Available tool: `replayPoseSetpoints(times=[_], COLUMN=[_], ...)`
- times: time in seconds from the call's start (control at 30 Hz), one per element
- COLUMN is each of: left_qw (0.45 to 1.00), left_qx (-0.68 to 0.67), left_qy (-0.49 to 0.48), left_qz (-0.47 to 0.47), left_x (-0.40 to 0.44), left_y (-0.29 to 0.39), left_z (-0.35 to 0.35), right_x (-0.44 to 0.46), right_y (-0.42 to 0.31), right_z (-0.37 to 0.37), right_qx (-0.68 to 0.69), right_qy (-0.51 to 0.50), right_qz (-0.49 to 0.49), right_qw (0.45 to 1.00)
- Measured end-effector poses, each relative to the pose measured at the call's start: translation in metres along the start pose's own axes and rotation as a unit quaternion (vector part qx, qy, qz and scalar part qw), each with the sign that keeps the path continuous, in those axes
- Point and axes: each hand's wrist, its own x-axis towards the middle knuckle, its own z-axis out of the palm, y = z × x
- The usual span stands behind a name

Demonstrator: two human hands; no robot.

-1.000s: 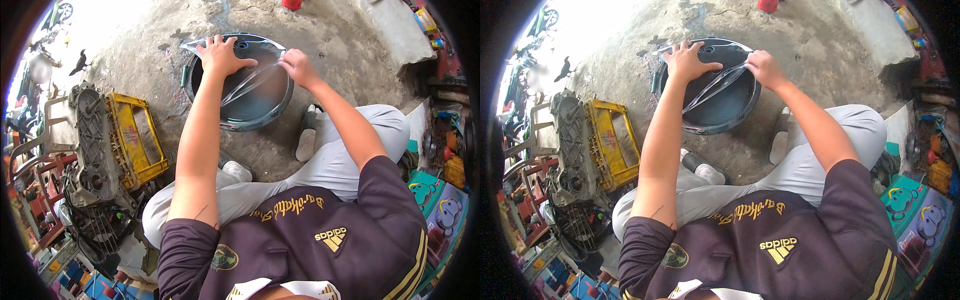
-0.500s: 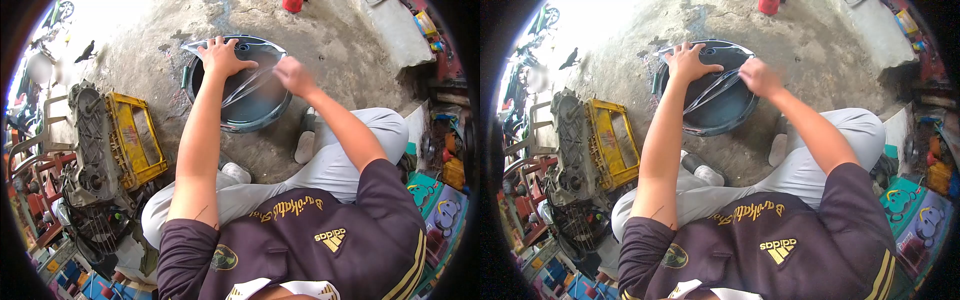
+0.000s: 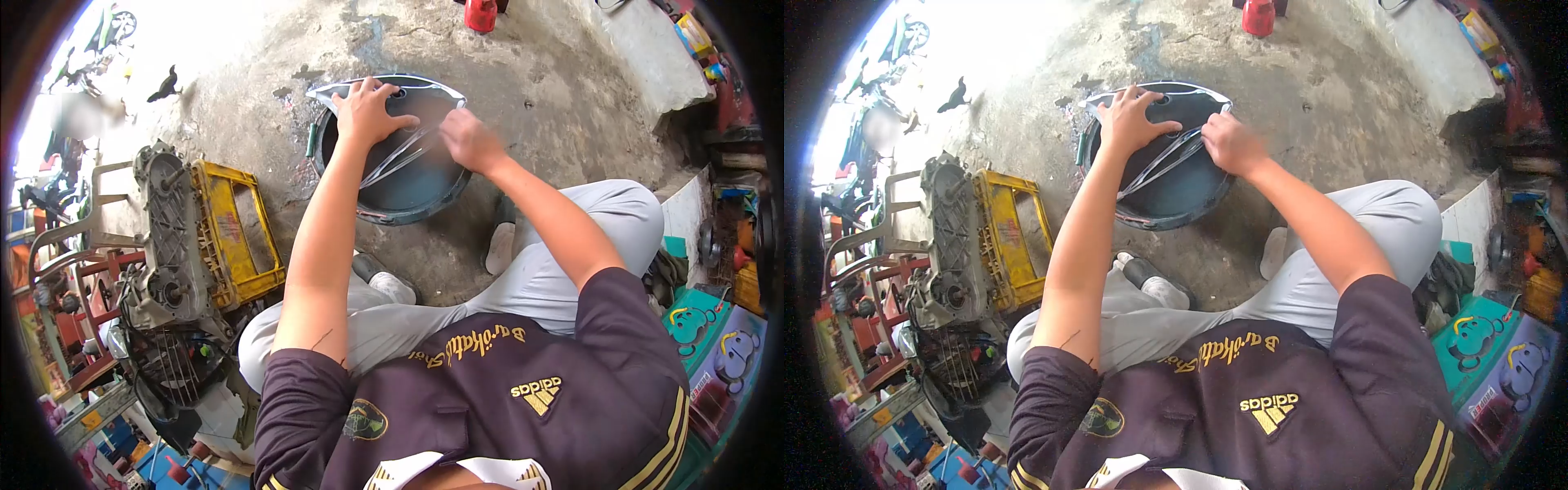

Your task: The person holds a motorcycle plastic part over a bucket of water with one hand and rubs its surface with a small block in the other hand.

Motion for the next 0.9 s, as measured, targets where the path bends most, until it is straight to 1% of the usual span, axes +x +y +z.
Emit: replayPoseSetpoints(times=[0.03,0.07,0.1,0.13,0.17,0.2,0.23,0.27,0.33,0.37,0.4,0.47,0.5,0.53,0.6,0.63,0.67,0.73,0.8,0.87,0.9], left_qw=[1.000,1.000,0.998,0.998,0.997,0.995,0.985,0.985,0.969,0.962,0.962,0.955,0.948,0.948,0.929,0.929,0.930,0.925,0.924,0.923,0.923], left_qx=[-0.007,-0.014,0.008,0.013,0.030,0.044,0.096,0.098,0.148,0.160,0.164,0.173,0.172,0.172,0.225,0.223,0.218,0.224,0.221,0.215,0.218], left_qy=[-0.012,-0.024,-0.056,-0.056,-0.062,-0.068,-0.129,-0.127,-0.186,-0.210,-0.207,-0.233,-0.261,-0.261,-0.282,-0.284,-0.286,-0.300,-0.307,-0.316,-0.314], left_qz=[0.000,0.000,-0.001,0.001,0.028,0.055,0.066,0.064,0.070,0.071,0.070,0.067,0.061,0.056,0.086,0.080,0.080,0.070,0.060,0.046,0.046], left_x=[-0.001,-0.001,-0.001,-0.002,-0.004,-0.004,-0.002,-0.002,-0.002,-0.001,0.000,0.002,0.007,0.006,-0.002,-0.004,-0.006,-0.004,-0.002,0.001,0.001], left_y=[0.000,0.000,0.002,-0.003,-0.009,-0.008,-0.010,-0.009,-0.006,-0.004,-0.003,-0.005,-0.002,-0.001,0.004,0.006,0.006,0.010,0.014,0.015,0.015], left_z=[0.000,-0.001,-0.004,0.001,0.005,0.001,-0.004,-0.008,-0.015,-0.017,-0.018,-0.016,-0.021,-0.024,-0.030,-0.028,-0.028,-0.030,-0.031,-0.030,-0.030], right_x=[0.002,0.004,0.004,0.003,0.001,0.002,0.001,-0.001,-0.001,0.001,0.003,0.003,0.004,0.007,0.007,0.007,0.005,0.003,-0.003,-0.005,-0.004], right_y=[-0.001,0.006,0.022,0.028,0.032,0.032,0.032,0.029,0.012,0.006,-0.002,-0.017,-0.017,-0.012,0.006,0.018,0.021,0.019,-0.003,-0.015,-0.015], right_z=[-0.006,-0.007,-0.003,-0.002,0.001,-0.001,-0.003,-0.002,0.003,0.010,0.014,0.019,0.018,0.015,0.008,0.004,0.007,0.003,0.004,0.010,0.007], right_qx=[0.018,0.020,0.022,0.024,0.026,0.030,0.035,0.036,-0.021,-0.027,-0.027,0.007,0.020,0.023,0.013,0.007,0.007,-0.025,-0.020,0.002,-0.001], right_qy=[-0.018,-0.011,0.003,0.016,0.022,0.024,0.024,0.024,0.023,-0.025,-0.022,-0.061,-0.049,-0.050,0.002,0.022,0.016,0.017,0.023,-0.018,-0.023], right_qz=[0.005,0.005,0.023,0.041,0.040,0.060,0.080,0.077,0.038,0.011,0.009,-0.031,-0.028,-0.031,0.031,0.020,0.021,0.081,0.074,-0.025,-0.023], right_qw=[1.000,1.000,0.999,0.999,0.999,0.997,0.996,0.996,0.999,0.999,0.999,0.998,0.998,0.998,0.999,1.000,1.000,0.996,0.997,1.000,0.999])
